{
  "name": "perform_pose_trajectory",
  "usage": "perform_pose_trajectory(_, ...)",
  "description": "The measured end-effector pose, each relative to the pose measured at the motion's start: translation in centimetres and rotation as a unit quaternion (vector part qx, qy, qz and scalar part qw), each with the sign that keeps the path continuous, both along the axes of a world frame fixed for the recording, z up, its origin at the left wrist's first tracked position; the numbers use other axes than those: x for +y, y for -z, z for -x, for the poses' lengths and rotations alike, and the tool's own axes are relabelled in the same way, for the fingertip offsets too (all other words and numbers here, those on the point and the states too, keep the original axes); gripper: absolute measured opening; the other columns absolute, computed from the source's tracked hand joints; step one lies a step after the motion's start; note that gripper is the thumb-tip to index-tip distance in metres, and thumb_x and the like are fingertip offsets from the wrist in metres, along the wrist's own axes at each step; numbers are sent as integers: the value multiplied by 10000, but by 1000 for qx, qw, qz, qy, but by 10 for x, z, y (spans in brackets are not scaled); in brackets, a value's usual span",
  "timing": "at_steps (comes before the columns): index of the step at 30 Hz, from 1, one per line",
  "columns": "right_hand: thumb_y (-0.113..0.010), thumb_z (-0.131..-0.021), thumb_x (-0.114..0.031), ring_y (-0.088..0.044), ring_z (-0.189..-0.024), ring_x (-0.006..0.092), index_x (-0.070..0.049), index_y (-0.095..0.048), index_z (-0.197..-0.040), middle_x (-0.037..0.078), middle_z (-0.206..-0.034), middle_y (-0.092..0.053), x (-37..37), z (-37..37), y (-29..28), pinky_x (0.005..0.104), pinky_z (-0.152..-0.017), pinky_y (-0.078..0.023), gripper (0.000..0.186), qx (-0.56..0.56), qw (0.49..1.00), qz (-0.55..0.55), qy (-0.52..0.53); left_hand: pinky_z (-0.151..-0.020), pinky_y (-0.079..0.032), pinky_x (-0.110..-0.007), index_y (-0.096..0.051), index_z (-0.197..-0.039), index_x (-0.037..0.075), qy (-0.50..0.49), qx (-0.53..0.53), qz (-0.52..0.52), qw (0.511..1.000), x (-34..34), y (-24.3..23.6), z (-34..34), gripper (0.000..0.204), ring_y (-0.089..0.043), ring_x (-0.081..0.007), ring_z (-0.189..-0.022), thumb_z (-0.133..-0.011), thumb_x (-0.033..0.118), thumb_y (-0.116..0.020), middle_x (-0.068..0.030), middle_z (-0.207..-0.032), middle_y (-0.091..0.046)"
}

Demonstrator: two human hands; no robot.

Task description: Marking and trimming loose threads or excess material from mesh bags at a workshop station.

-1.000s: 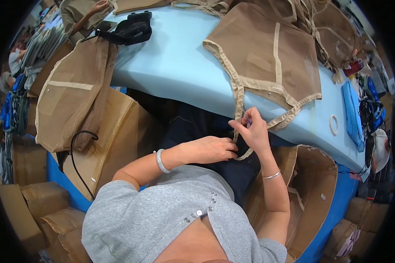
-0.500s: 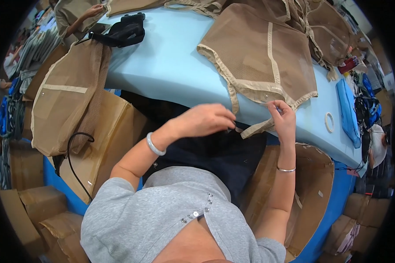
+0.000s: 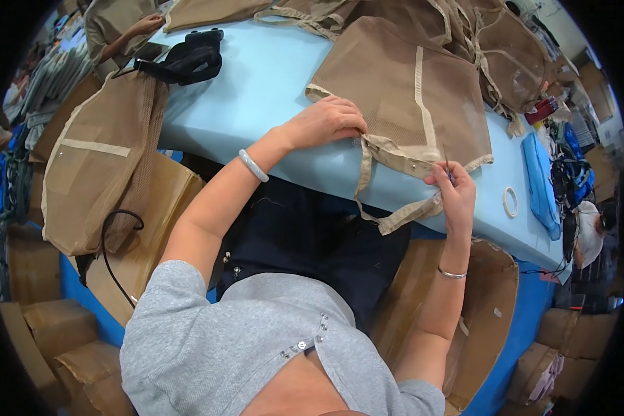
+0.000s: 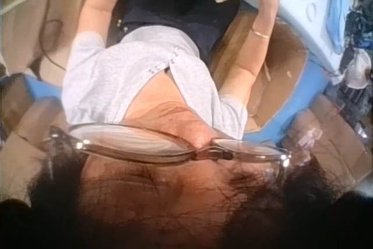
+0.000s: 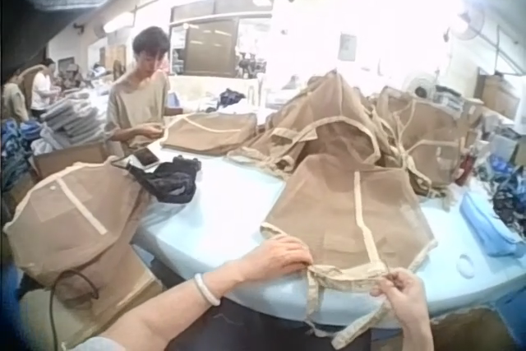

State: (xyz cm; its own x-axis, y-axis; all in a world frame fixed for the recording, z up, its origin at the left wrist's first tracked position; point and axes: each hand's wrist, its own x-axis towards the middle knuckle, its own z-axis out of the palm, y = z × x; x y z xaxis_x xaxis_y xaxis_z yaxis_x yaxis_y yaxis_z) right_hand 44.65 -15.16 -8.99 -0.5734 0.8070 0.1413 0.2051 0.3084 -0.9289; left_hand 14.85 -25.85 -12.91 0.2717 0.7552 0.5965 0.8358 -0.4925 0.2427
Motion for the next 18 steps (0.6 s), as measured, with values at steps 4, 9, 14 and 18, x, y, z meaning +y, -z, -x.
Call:
perform_pose_trajectory(4, -625, -938, -110, -618, -721, 65, 26, -641, -990, 24, -792, -652, 10, -4, -2, 183, -650, -433, 146, 31, 999, 14, 9, -960, -444, -364, -692, -1018, 97, 52, -17, 60, 997, 11, -7, 5, 177, -590, -223, -1085, -877, 204, -677, -28, -1043, -678)
perform_pose_trajectory(9, -608, -941, -98, -635, -729, 90, 35, -630, -1003, 20, -813, -632, 17, -1, -11, 201, -666, -451, 148, 38, 999, 35, 11, -855, -489, -332, -700, -1056, 77, 41, -78, 116, 989, 27, -4, 7, 204, -642, -231, -935, -920, 217, -638, -58, -946, -700)
perform_pose_trajectory(14, -589, -940, -90, -641, -749, 102, 30, -599, -1043, 22, -822, -624, 26, -2, -11, 208, -687, -450, 158, 14, 997, 78, 13, -820, -504, -357, -702, -1067, 114, -11, -208, 227, 951, 37, -7, 8, 233, -666, -249, -887, -934, 278, -603, -79, -934, -720)
perform_pose_trajectory(18, -585, -942, -91, -644, -759, 109, 22, -590, -1052, 25, -825, -620, 30, -6, -7, 213, -696, -448, 158, -15, 997, 78, 18, -839, -498, -351, -697, -1083, 126, -33, -203, 272, 940, 43, -9, 9, 233, -668, -241, -906, -946, 271, -576, -63, -943, -722)
